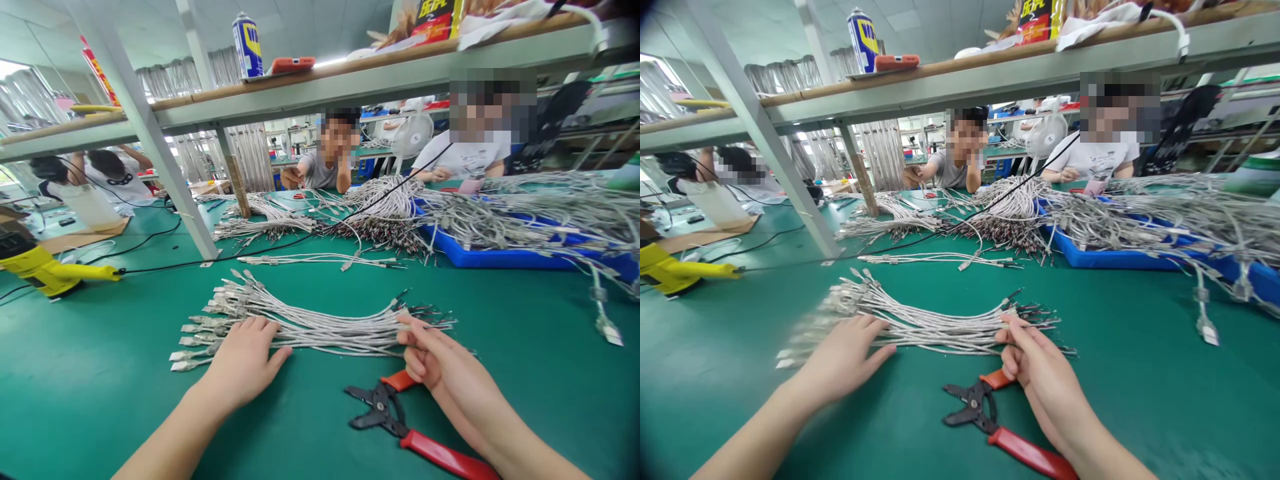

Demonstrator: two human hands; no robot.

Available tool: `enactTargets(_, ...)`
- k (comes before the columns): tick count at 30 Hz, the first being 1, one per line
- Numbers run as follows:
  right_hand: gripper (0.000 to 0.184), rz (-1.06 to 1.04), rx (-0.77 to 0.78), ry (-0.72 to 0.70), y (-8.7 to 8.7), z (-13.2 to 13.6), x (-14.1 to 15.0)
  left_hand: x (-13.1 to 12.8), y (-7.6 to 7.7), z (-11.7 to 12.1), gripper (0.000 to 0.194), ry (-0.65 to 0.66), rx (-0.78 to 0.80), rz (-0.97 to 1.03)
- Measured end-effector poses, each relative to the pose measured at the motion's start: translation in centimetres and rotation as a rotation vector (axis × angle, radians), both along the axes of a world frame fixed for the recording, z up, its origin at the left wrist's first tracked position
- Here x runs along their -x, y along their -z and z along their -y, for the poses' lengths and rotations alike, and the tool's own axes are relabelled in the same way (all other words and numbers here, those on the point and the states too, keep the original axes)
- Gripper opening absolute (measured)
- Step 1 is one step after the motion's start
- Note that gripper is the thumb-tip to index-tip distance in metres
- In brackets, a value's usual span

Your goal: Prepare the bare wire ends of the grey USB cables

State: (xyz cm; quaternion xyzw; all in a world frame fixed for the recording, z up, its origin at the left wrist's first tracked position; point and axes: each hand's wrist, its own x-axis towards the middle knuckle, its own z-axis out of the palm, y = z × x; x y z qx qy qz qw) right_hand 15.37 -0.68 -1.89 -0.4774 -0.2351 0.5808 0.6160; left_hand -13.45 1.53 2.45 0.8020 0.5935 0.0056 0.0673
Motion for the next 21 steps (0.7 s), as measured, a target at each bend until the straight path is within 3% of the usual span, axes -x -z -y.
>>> enactTargets(3, 0.039, 0.000, -0.005, 0.052, -0.2, 0.0, 0.0, 0.0, -0.2, 0.0, 0.048, -0.007, 0.020, 0.013)
enactTargets(8, 0.064, -0.009, -0.005, 0.159, -0.7, -0.1, -0.1, 0.1, -0.5, -0.2, 0.045, -0.018, 0.031, 0.040)
enactTargets(16, 0.094, 0.273, -0.089, 0.193, -0.6, 0.7, 1.4, 0.0, 0.5, -1.2, 0.033, -0.089, 0.007, 0.185)
enactTargets(19, 0.095, 0.357, -0.130, 0.228, -0.9, 0.9, 1.3, -0.2, 1.2, -1.6, 0.029, -0.095, 0.004, 0.246)
enactTargets(21, 0.085, 0.420, -0.159, 0.221, -1.1, 1.1, 1.0, -0.2, 1.5, -1.8, 0.028, -0.094, 0.000, 0.273)
